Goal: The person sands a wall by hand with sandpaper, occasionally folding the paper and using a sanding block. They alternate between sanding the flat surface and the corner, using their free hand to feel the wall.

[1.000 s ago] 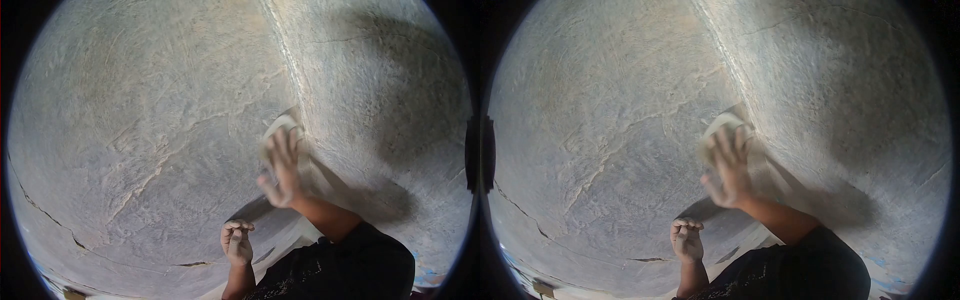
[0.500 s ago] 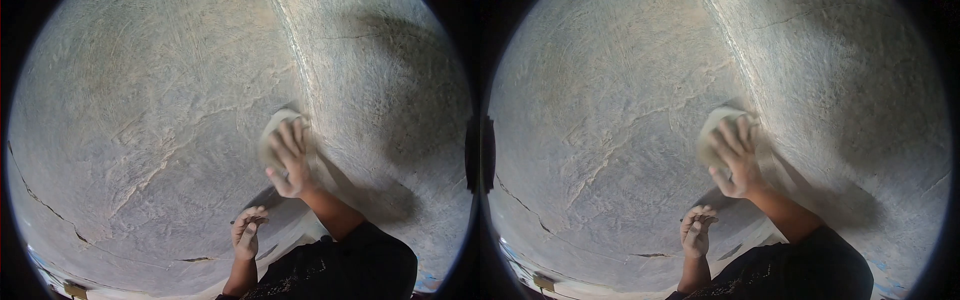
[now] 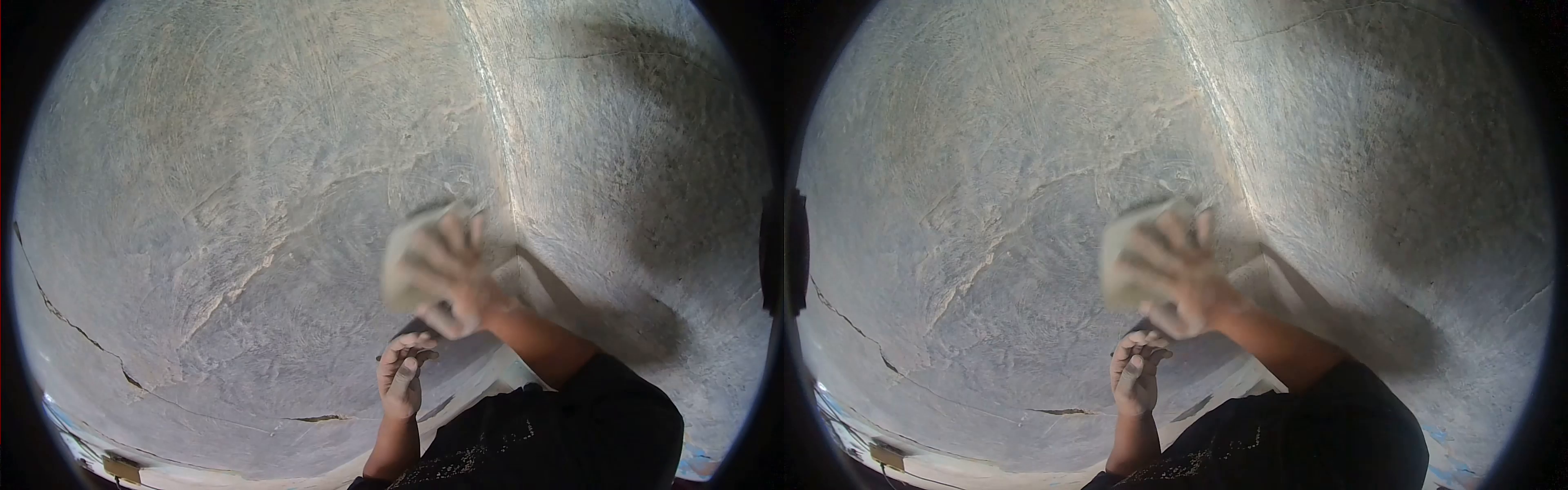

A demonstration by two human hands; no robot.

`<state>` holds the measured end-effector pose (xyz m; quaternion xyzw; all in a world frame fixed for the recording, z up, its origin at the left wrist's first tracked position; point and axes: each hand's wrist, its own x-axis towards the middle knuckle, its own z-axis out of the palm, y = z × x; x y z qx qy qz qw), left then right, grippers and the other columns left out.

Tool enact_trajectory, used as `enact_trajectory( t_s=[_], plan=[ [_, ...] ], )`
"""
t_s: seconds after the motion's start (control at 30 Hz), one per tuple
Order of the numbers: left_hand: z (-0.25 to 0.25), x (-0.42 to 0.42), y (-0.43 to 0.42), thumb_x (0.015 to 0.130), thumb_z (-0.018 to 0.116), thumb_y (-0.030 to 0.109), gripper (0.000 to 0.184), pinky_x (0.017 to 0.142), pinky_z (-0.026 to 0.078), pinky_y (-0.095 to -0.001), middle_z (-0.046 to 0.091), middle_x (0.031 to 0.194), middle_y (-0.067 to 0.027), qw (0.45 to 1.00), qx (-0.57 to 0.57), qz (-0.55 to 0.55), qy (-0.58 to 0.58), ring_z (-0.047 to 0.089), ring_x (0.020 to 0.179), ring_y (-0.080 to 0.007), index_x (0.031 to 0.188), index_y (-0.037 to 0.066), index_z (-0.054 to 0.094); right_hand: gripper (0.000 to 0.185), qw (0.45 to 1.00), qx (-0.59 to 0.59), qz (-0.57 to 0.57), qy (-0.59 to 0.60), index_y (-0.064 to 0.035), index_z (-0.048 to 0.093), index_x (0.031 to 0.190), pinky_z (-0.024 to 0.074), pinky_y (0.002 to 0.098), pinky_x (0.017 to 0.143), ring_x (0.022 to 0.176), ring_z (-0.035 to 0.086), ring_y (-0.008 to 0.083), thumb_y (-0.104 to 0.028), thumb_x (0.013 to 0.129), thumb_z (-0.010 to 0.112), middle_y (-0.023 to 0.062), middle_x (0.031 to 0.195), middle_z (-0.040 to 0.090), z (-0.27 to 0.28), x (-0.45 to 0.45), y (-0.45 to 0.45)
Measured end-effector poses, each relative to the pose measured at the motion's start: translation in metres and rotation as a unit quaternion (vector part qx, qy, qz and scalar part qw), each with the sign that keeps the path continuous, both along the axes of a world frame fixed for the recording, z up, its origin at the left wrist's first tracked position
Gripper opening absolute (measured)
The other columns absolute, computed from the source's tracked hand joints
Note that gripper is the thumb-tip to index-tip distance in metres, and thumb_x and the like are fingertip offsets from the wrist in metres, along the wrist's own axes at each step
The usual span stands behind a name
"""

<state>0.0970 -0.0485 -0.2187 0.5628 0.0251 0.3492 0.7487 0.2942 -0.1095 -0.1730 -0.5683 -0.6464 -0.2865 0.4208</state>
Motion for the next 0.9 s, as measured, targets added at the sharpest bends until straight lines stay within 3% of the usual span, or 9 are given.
enact_trajectory(
  t_s=[0.1,0.23,0.3,0.37,0.43,0.5,0.67,0.83,0.9],
  plan=[
    [-0.001,-0.003,-0.001,0.089,0.057,0.022,0.034,0.086,0.049,-0.04,0.06,0.114,-0.0153,1.0,-0.014,0.009,-0.02,0.06,0.104,-0.0284,0.115,0.0,0.054,0.055,0.954,0.211,0.013,0.214,-0.0191,0.047,0.138,-0.0176,0.062,0.106,0.144,-0.001,0.0399,-0.043,0.088,0.045,0.0147,0.153,0.025,0.008,0.002,0.007],
    [-0.003,-0.003,0.002,0.089,0.057,0.022,0.03,0.084,0.05,-0.0406,0.06,0.11,-0.0147,0.999,-0.027,0.014,-0.037,0.062,0.1,-0.0279,0.111,0.001,0.055,0.062,0.994,0.002,0.019,-0.109,-0.0091,0.042,0.14,-0.0157,0.061,0.107,0.142,-0.002,0.0452,-0.045,0.09,0.044,0.0212,0.153,0.02,0.002,-0.007,0.0],
    [0.0,-0.004,0.001,0.09,0.056,0.021,0.027,0.083,0.05,-0.0405,0.061,0.106,-0.0144,0.997,-0.027,0.036,-0.061,0.062,0.097,-0.0274,0.107,0.001,0.055,0.063,0.993,0.082,0.008,-0.08,-0.0097,0.041,0.141,-0.0149,0.0618,0.107,0.143,-0.002,0.0427,-0.046,0.09,0.044,0.0171,0.154,0.021,0.006,0.009,0.005],
    [-0.001,-0.005,0.0,0.09,0.056,0.021,0.026,0.083,0.05,-0.0403,0.061,0.106,-0.0142,0.997,-0.03,0.034,-0.067,0.062,0.096,-0.0274,0.107,0.001,0.055,0.058,0.951,0.22,-0.022,0.216,-0.0197,0.043,0.141,-0.0179,0.0641,0.106,0.145,0.002,0.0346,-0.046,0.089,0.045,0.006,0.155,0.024,0.015,0.013,0.001],
    [0.001,-0.004,0.001,0.09,0.056,0.021,0.026,0.083,0.05,-0.0401,0.061,0.105,-0.0141,0.997,-0.029,0.031,-0.068,0.062,0.096,-0.0274,0.107,0.002,0.055,0.06,0.952,0.249,0.003,0.176,-0.016,0.044,0.14,-0.0142,0.0643,0.107,0.144,0.005,0.0362,-0.044,0.087,0.049,0.0064,0.154,0.026,0.015,-0.001,0.004],
    [0.001,-0.003,0.001,0.09,0.056,0.02,0.024,0.083,0.05,-0.0398,0.061,0.104,-0.0135,0.997,-0.039,0.021,-0.055,0.062,0.095,-0.0275,0.106,0.002,0.055,0.066,0.995,-0.011,0.022,-0.101,-0.0041,0.041,0.14,-0.0098,0.0607,0.11,0.142,0.005,0.0437,-0.043,0.087,0.049,0.0175,0.154,0.022,0.01,-0.011,-0.013],
    [0.005,-0.004,-0.001,0.09,0.056,0.019,0.023,0.082,0.05,-0.04,0.061,0.104,-0.013,0.996,-0.036,0.021,-0.073,0.062,0.095,-0.027,0.106,0.003,0.055,0.061,0.956,0.222,-0.044,0.187,-0.0202,0.048,0.137,-0.0107,0.0688,0.106,0.143,0.009,0.0404,-0.039,0.08,0.059,0.0088,0.152,0.028,0.013,0.009,0.0],
    [0.002,-0.002,0.004,0.091,0.053,0.015,0.022,0.083,0.049,-0.0389,0.062,0.106,-0.0149,0.996,-0.046,-0.007,-0.077,0.062,0.097,-0.0267,0.108,0.002,0.056,0.061,0.996,-0.025,0.011,-0.086,-0.0083,0.047,0.135,-0.0022,0.0671,0.108,0.141,0.007,0.0469,-0.04,0.083,0.055,0.0186,0.151,0.026,0.003,0.002,-0.012],
    [0.004,-0.001,0.001,0.091,0.054,0.016,0.022,0.083,0.049,-0.039,0.062,0.106,-0.0149,0.995,-0.033,-0.009,-0.095,0.062,0.097,-0.0268,0.108,0.002,0.056,0.062,0.978,0.148,-0.058,0.132,-0.0176,0.046,0.137,-0.0059,0.0713,0.105,0.142,0.009,0.0436,-0.043,0.081,0.056,0.0094,0.153,0.027,0.008,0.018,-0.007]
  ],
)
